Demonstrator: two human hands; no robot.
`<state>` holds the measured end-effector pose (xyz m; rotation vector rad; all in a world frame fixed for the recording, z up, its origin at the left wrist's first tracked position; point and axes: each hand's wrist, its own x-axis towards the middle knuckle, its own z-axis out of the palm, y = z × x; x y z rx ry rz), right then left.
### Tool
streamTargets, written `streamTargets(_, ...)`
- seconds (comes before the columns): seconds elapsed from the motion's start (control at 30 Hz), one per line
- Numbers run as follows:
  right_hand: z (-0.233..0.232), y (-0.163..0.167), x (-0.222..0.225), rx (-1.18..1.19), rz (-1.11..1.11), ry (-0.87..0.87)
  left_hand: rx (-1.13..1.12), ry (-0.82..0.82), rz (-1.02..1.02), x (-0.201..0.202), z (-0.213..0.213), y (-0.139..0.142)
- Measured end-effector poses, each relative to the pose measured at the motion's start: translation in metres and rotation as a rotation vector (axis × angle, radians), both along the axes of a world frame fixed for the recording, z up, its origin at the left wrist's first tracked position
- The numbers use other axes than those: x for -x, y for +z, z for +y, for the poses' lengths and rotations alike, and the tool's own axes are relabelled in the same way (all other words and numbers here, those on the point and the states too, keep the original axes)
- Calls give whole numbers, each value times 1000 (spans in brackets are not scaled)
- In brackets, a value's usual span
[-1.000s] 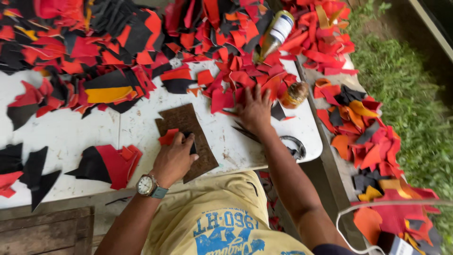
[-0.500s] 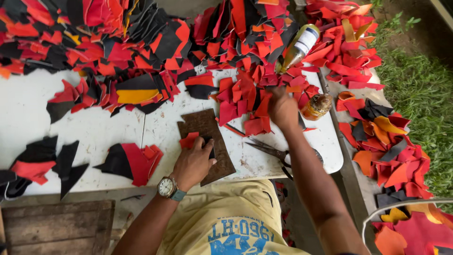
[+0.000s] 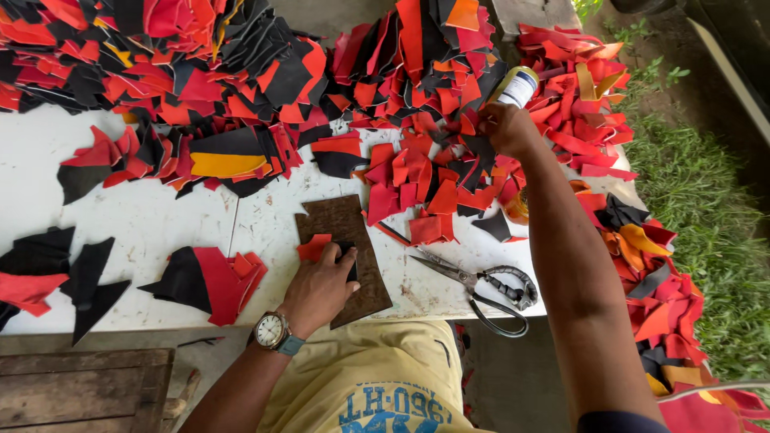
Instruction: The person repeatedly picks up red, black, and orange fabric pieces, aligns them on a cork board, and cuts them with scissors. The cut pieces are placed into a growing pile on the table. The person handles the fabric one piece at a time throughout the clip.
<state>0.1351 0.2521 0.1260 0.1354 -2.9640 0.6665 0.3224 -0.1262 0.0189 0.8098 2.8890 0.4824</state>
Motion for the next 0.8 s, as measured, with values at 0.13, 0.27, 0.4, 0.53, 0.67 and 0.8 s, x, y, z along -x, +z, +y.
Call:
streamTargets(0.13,-2,10,-7,275,-41,156,20,-1,6,-3,-1,-1)
streamTargets(0.27,-8,14,-11,472,-252,22,35,6,-24,-8,-1,2)
streamTargets(0.4,-5,15,-8,246,-81,91,42,7,-28,-9,-1,1)
streamTargets(0.53,-14,11,-15,-168,143,125,14,8,-1,-7,-4,-3)
streamTargets(0.67,-57,-25,-35,-210,-213,228,6,11,-16,-7,-5,-5)
streamTargets(0.8,-70,-70,-44,-398,-190,298,-25,33,-48,-12,-8,0)
